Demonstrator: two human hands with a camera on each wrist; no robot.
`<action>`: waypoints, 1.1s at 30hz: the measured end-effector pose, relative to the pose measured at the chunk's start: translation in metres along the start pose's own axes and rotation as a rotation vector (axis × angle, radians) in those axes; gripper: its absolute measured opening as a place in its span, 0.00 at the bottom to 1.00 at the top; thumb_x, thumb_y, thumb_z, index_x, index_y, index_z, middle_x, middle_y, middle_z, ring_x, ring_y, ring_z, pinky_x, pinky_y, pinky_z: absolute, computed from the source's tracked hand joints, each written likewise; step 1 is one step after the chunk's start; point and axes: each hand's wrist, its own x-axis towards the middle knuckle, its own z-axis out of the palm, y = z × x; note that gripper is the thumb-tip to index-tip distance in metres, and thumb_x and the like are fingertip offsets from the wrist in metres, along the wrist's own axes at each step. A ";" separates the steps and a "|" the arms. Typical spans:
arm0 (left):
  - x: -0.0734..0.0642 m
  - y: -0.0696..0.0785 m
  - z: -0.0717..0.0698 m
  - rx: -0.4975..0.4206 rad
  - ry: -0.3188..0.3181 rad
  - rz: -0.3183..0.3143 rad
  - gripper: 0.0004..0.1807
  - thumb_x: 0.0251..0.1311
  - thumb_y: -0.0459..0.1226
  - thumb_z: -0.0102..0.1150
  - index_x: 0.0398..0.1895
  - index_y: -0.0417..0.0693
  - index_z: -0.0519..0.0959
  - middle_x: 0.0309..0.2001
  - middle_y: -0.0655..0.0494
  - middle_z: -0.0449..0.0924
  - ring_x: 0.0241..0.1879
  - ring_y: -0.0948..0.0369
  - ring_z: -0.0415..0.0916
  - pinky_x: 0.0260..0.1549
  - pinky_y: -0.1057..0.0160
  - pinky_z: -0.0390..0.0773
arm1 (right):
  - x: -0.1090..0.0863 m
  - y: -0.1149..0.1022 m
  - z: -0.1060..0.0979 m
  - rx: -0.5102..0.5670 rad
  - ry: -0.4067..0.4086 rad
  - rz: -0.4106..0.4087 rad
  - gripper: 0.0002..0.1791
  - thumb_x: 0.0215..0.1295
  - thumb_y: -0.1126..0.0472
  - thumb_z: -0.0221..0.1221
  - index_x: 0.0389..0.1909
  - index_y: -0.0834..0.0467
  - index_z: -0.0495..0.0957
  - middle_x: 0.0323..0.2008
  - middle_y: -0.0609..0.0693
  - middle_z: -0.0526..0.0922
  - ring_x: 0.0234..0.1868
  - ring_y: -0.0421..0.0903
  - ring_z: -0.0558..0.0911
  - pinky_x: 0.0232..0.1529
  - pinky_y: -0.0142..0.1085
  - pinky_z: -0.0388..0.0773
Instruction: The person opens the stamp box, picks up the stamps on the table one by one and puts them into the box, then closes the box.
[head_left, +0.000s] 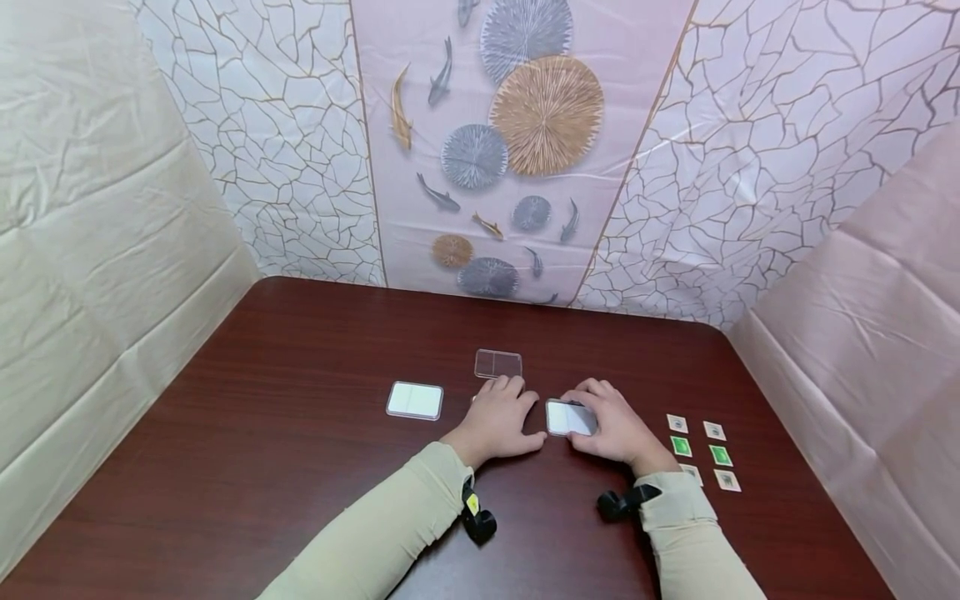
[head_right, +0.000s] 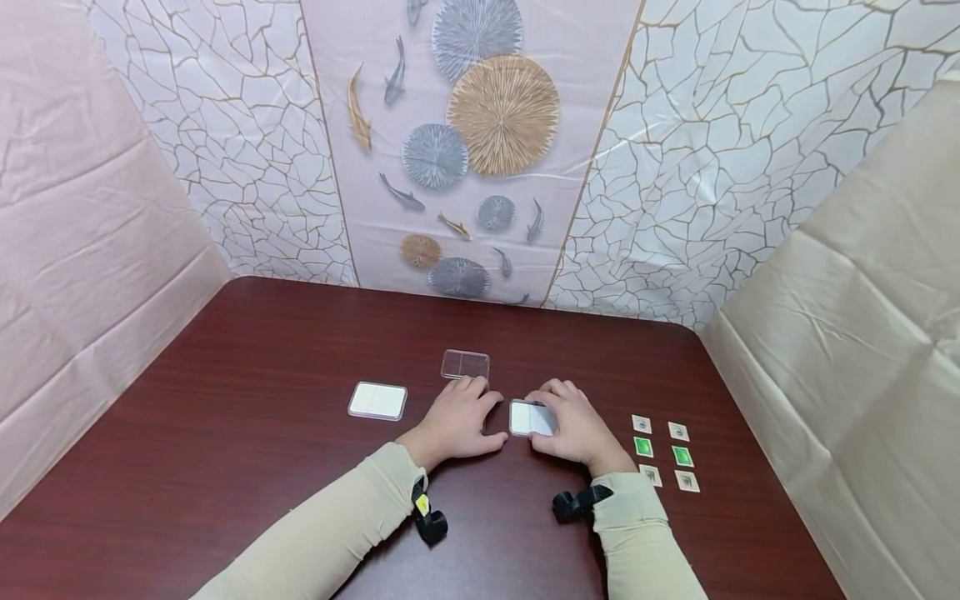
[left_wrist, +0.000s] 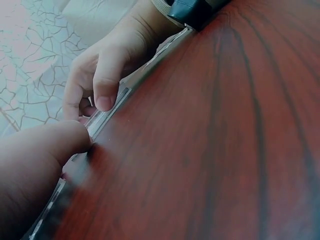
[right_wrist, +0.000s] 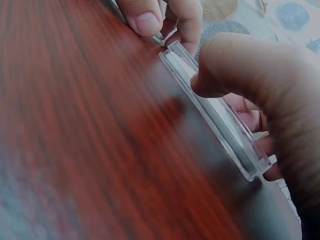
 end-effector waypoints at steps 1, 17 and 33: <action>0.000 0.000 0.000 0.000 0.000 0.000 0.36 0.59 0.65 0.53 0.63 0.55 0.78 0.57 0.53 0.72 0.56 0.54 0.68 0.64 0.51 0.66 | 0.000 0.000 0.000 0.003 0.008 -0.006 0.27 0.44 0.51 0.70 0.50 0.50 0.82 0.46 0.45 0.76 0.46 0.46 0.72 0.44 0.45 0.70; -0.003 0.001 -0.002 0.007 0.044 0.027 0.34 0.60 0.64 0.53 0.64 0.57 0.77 0.54 0.53 0.74 0.54 0.54 0.70 0.61 0.51 0.68 | 0.012 0.014 -0.001 0.037 0.071 0.062 0.26 0.51 0.57 0.67 0.54 0.56 0.82 0.48 0.51 0.77 0.48 0.51 0.71 0.49 0.51 0.71; -0.008 0.002 0.000 0.014 0.064 0.099 0.28 0.67 0.63 0.47 0.67 0.72 0.74 0.55 0.51 0.72 0.52 0.52 0.69 0.56 0.49 0.70 | 0.044 0.041 0.012 0.051 0.033 0.225 0.26 0.59 0.55 0.64 0.60 0.55 0.79 0.54 0.54 0.74 0.53 0.55 0.69 0.51 0.53 0.69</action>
